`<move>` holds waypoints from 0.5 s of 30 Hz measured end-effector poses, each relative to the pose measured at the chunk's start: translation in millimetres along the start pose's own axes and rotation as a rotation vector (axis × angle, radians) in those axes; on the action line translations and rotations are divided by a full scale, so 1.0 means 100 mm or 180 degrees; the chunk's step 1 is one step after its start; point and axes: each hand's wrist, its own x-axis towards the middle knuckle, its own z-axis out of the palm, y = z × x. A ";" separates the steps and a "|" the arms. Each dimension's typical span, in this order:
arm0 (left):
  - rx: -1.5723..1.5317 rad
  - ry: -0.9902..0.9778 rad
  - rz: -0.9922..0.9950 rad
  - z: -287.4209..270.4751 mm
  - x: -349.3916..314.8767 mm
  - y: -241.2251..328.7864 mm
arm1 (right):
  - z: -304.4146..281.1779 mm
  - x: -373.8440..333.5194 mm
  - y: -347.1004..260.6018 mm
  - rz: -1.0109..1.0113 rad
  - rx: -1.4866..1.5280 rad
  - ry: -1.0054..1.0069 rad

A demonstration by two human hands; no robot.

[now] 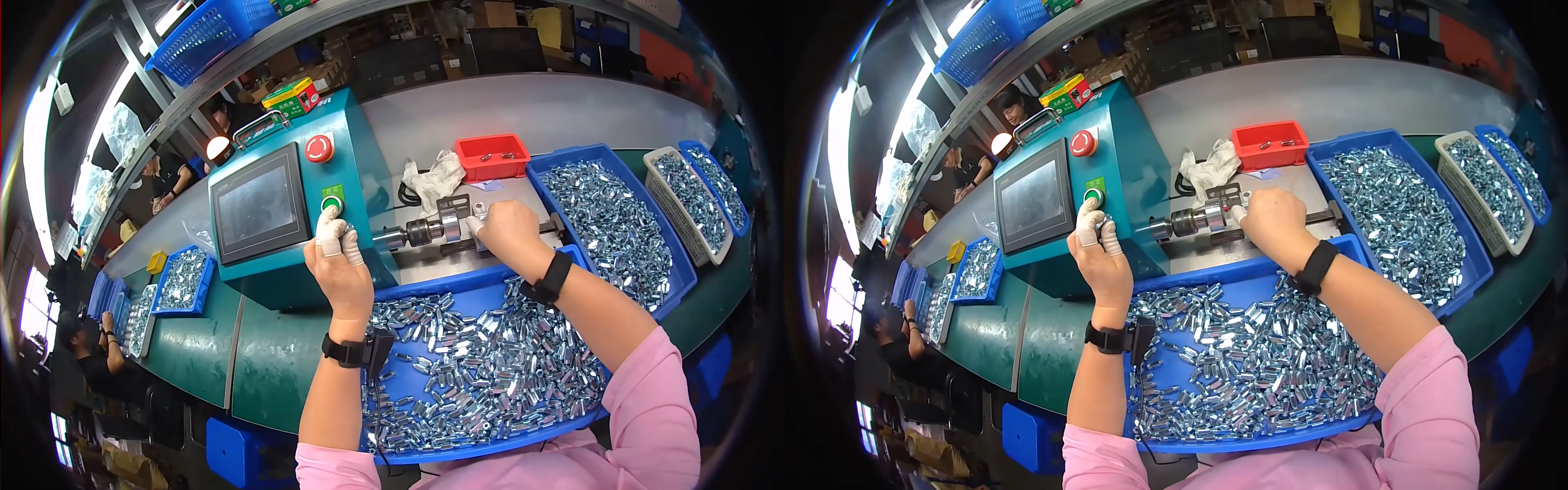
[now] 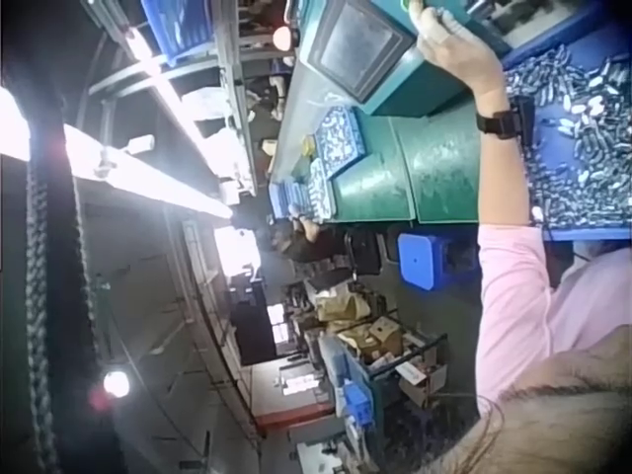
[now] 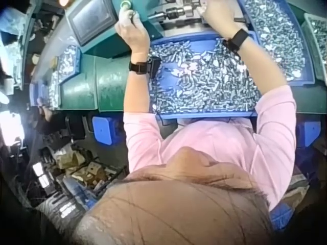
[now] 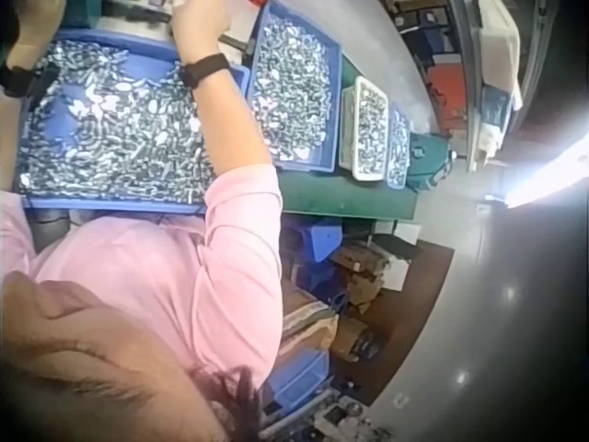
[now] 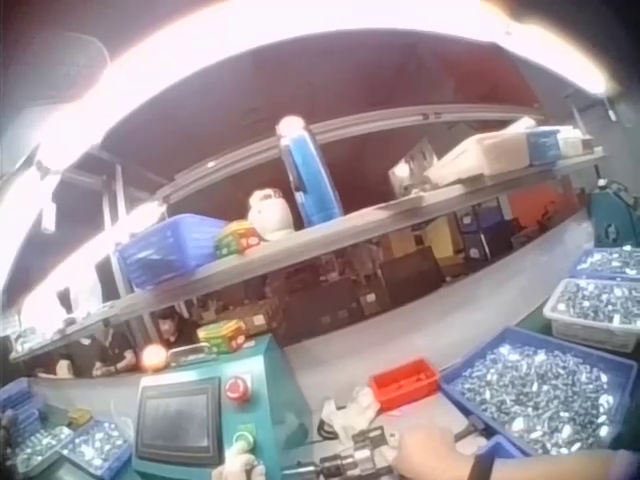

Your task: The person picks up a metal part from a blue bin, inserts it into the machine, and presses a green button. After the machine finishes, the person removes the part and places it into a different blue bin.

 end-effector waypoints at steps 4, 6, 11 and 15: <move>0.0146 -0.0139 -0.0019 -0.02 0.03 0.04 | 0.00 0.14 0.18 -0.0523 0.0034 0.0088; 0.0256 -0.0181 0.0020 -0.04 0.05 0.06 | -0.18 0.19 0.23 -0.0216 0.0443 -0.0344; 0.0471 -0.0207 -0.0092 -0.02 0.08 0.13 | -0.30 0.03 0.42 0.0685 0.2325 -0.1438; 0.0085 0.0077 -0.0379 0.01 0.02 0.29 | -0.29 -0.15 0.47 0.0870 0.3124 -0.1720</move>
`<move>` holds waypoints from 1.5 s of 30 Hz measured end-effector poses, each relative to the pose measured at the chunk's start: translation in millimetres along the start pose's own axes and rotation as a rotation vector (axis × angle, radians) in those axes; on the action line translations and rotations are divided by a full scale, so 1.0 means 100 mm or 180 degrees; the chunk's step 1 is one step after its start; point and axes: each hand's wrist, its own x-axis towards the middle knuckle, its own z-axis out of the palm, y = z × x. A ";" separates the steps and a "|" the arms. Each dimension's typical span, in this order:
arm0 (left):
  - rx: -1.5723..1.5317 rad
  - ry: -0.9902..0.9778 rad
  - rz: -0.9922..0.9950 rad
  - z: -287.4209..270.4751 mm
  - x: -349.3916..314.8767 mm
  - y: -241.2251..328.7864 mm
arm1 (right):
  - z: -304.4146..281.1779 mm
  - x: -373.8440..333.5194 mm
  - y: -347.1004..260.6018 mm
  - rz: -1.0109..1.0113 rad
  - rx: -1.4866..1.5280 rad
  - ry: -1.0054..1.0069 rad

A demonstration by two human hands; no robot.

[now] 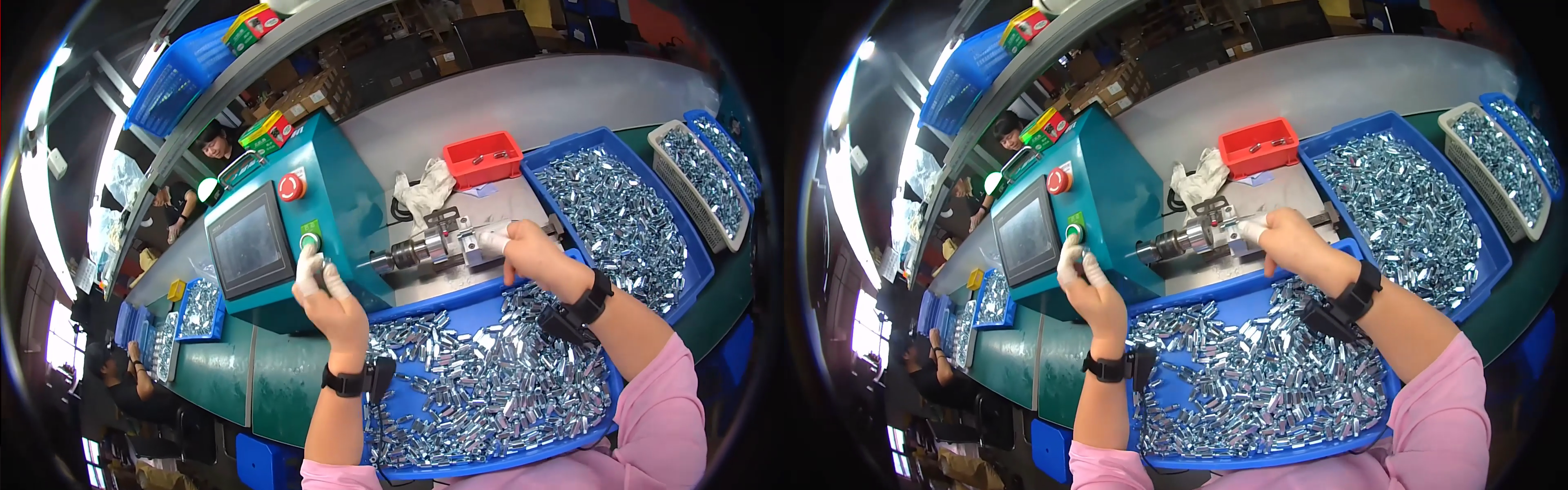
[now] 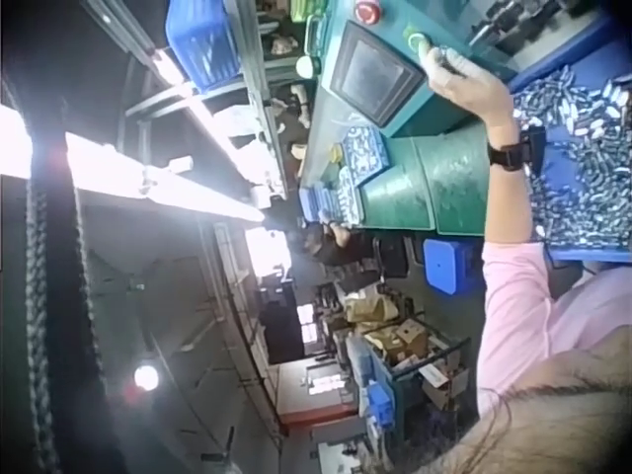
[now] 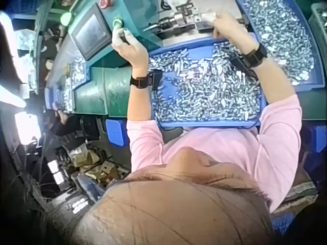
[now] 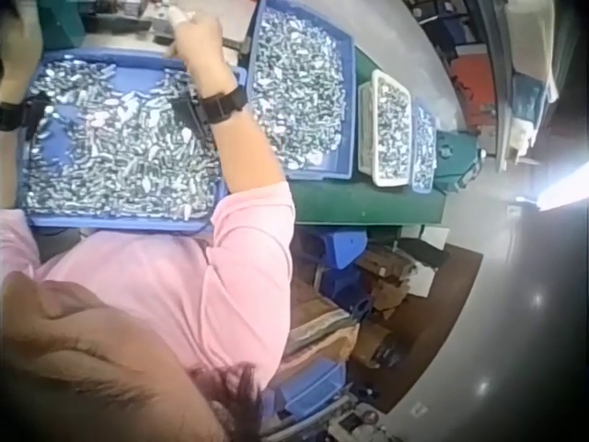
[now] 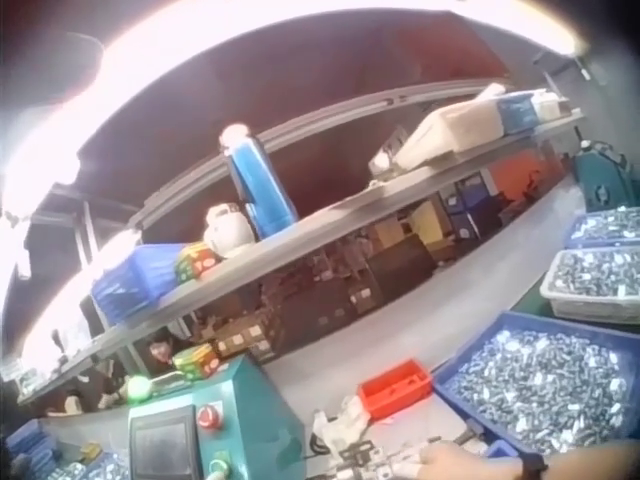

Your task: The person picks up a metal part from a blue bin, inserts it into the machine, and presses a green button. After the machine finishes, the person removes the part and places it into a different blue bin.

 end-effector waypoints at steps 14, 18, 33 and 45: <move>-0.2120 -0.1479 -0.1318 0.12 -0.48 0.40 | 0.01 -0.01 0.24 0.0046 0.0860 -0.1507; -0.1983 -0.1691 -0.1290 0.13 -0.42 0.44 | 0.02 -0.03 0.25 0.0018 0.1014 -0.1571; -0.1961 -0.1843 -0.1061 0.19 -0.50 0.33 | 0.05 -0.03 0.26 -0.0127 0.0993 -0.1653; -0.2535 -0.1511 -0.1628 0.23 -0.62 0.15 | 0.01 0.18 0.01 -0.0144 -0.0641 -0.0130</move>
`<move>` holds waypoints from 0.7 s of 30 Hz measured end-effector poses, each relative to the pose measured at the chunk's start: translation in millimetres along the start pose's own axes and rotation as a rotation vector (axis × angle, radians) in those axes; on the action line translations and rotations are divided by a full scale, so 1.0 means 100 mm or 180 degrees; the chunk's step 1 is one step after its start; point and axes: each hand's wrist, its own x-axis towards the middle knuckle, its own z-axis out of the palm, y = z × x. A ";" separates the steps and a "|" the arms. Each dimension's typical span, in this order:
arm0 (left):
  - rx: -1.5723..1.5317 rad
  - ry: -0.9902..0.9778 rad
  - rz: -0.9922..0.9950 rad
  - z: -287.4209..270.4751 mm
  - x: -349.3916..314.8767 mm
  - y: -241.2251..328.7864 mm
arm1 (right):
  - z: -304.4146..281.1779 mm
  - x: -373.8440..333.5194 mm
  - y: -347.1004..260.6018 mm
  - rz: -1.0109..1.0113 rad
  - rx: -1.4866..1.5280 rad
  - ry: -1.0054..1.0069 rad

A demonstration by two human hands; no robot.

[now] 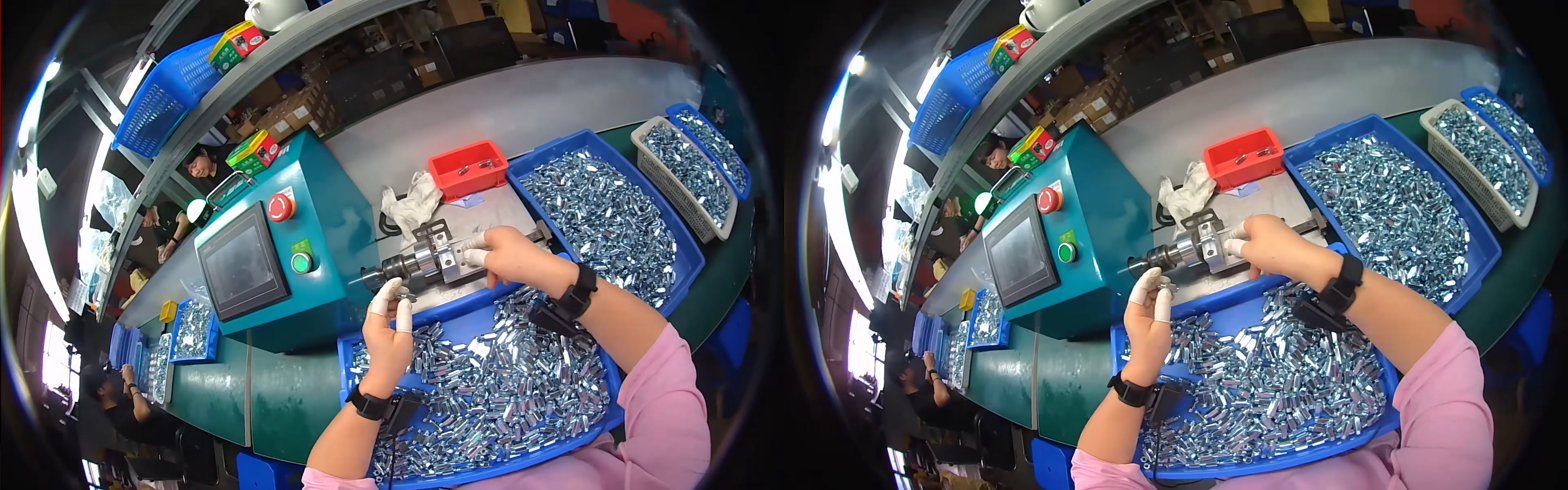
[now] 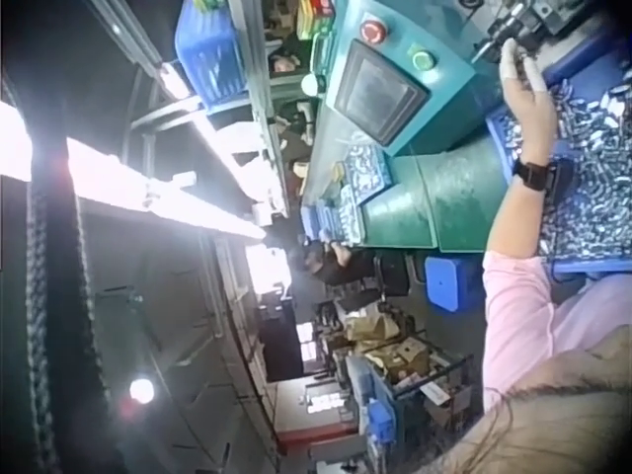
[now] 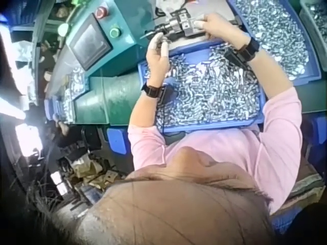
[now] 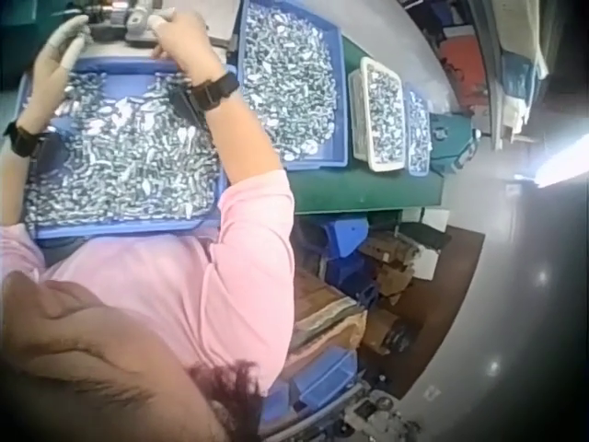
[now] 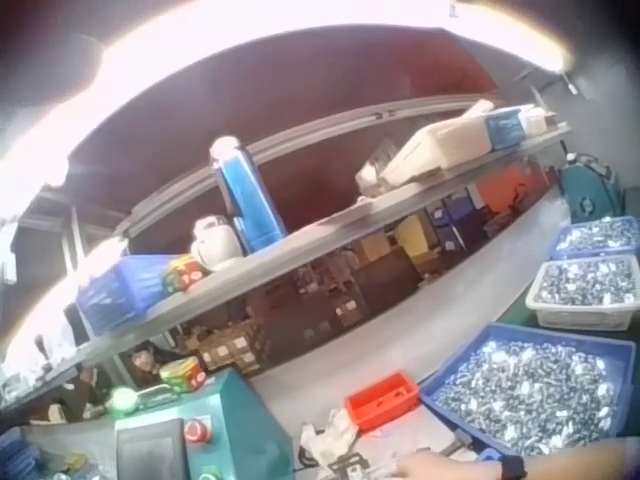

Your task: The person picks up a metal part from a blue bin, inserts it into the machine, and presses a green button. After the machine finishes, the person removes the part and places it into a different blue bin.

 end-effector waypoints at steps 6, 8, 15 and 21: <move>0.0667 -0.0195 0.0209 -0.09 0.07 -0.01 | 0.18 0.19 -0.22 -0.0914 -0.2700 0.1226; 0.0674 -0.0167 0.0240 -0.09 0.06 -0.03 | 0.23 0.24 -0.28 -0.0867 -0.2747 0.1308; 0.0761 -0.0152 0.0228 -0.13 0.06 -0.07 | -0.41 0.24 -0.09 0.0096 -0.2517 0.2082; 0.0885 -0.0238 0.0370 -0.09 0.07 -0.05 | -1.35 0.00 0.96 0.0177 -0.3263 0.1584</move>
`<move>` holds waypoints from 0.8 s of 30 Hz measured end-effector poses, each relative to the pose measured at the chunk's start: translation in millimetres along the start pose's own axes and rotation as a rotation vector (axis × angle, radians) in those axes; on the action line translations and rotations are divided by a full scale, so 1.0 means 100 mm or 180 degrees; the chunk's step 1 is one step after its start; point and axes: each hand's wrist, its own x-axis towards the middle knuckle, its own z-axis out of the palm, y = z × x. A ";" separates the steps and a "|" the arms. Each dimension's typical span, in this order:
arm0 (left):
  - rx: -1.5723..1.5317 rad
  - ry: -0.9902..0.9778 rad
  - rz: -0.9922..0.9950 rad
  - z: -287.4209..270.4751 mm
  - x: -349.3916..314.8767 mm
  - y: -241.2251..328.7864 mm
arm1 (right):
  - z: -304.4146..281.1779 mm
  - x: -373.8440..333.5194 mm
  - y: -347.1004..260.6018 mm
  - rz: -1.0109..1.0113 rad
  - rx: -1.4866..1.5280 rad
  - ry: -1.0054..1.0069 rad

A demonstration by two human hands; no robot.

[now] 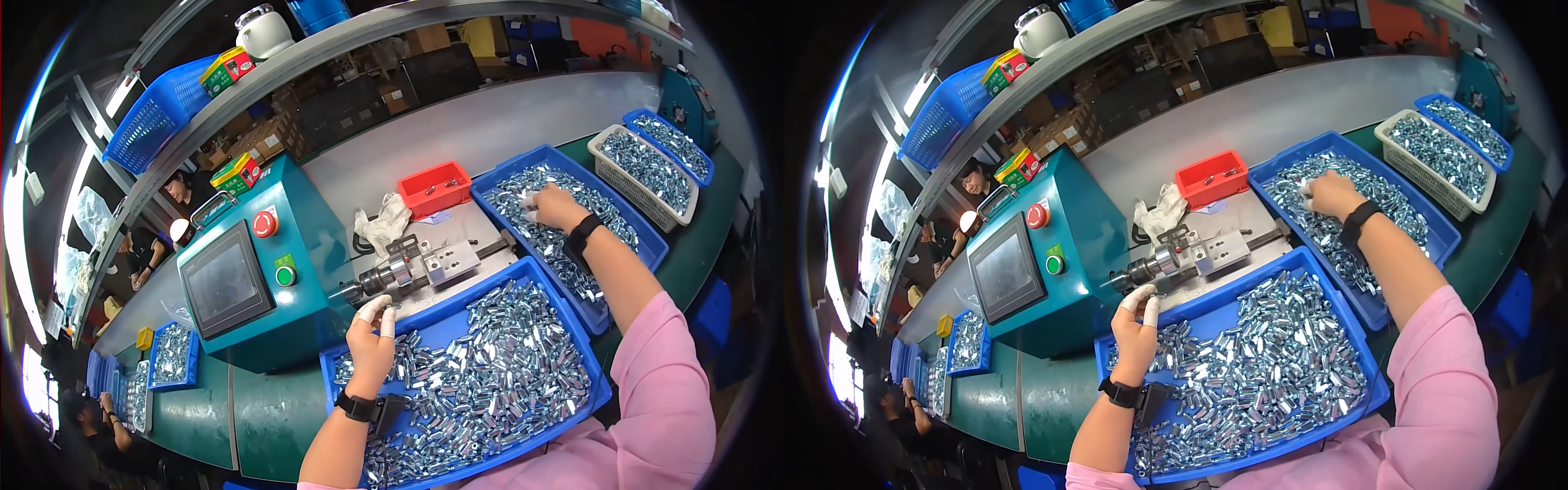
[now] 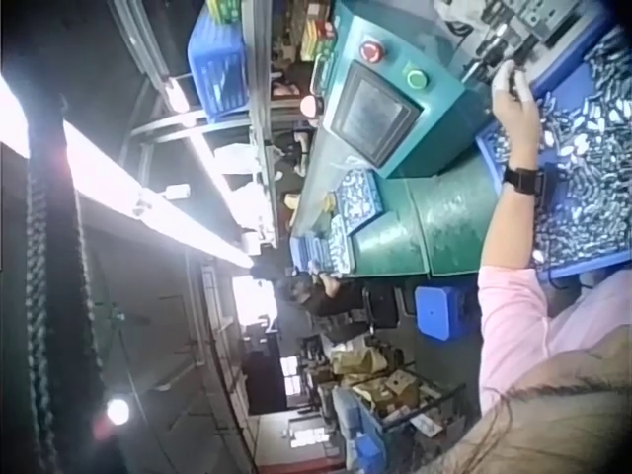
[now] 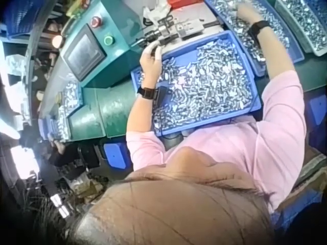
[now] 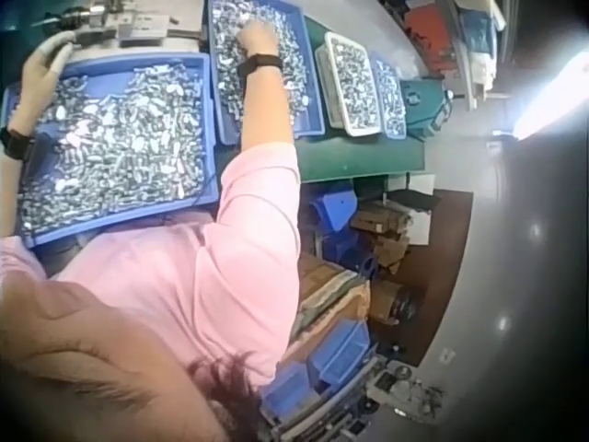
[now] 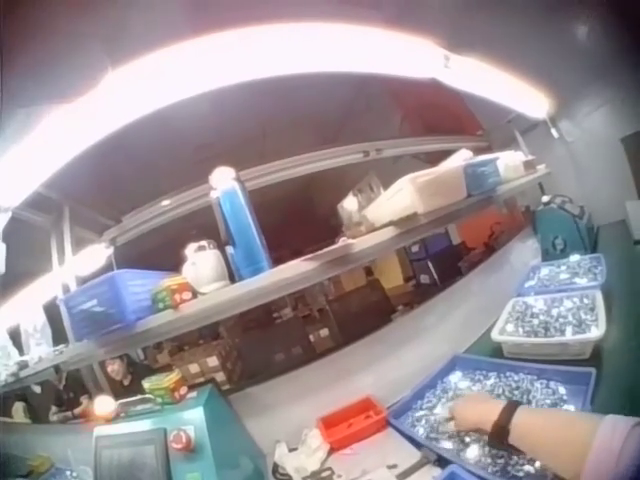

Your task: The person picks up a metal part from a blue bin, inserts it into the machine, and presses a green button. After the machine finishes, the person removes the part and places it into a different blue bin.

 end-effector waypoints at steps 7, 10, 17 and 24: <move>-0.0172 0.0116 0.0064 0.03 -0.05 -0.04 | 0.03 -0.16 0.56 0.0309 -0.0348 -0.0055; -0.0073 -0.0140 -0.0143 0.06 -0.04 0.12 | -0.10 -0.25 0.42 0.0839 -0.0442 -0.0318; 0.1061 -0.0336 0.0972 0.23 0.49 0.61 | -0.45 -0.30 -0.68 -0.0833 0.1259 0.1450; 0.1886 -0.0379 0.1034 0.62 0.72 0.51 | -0.03 -0.30 -1.37 -0.0629 0.3928 0.0310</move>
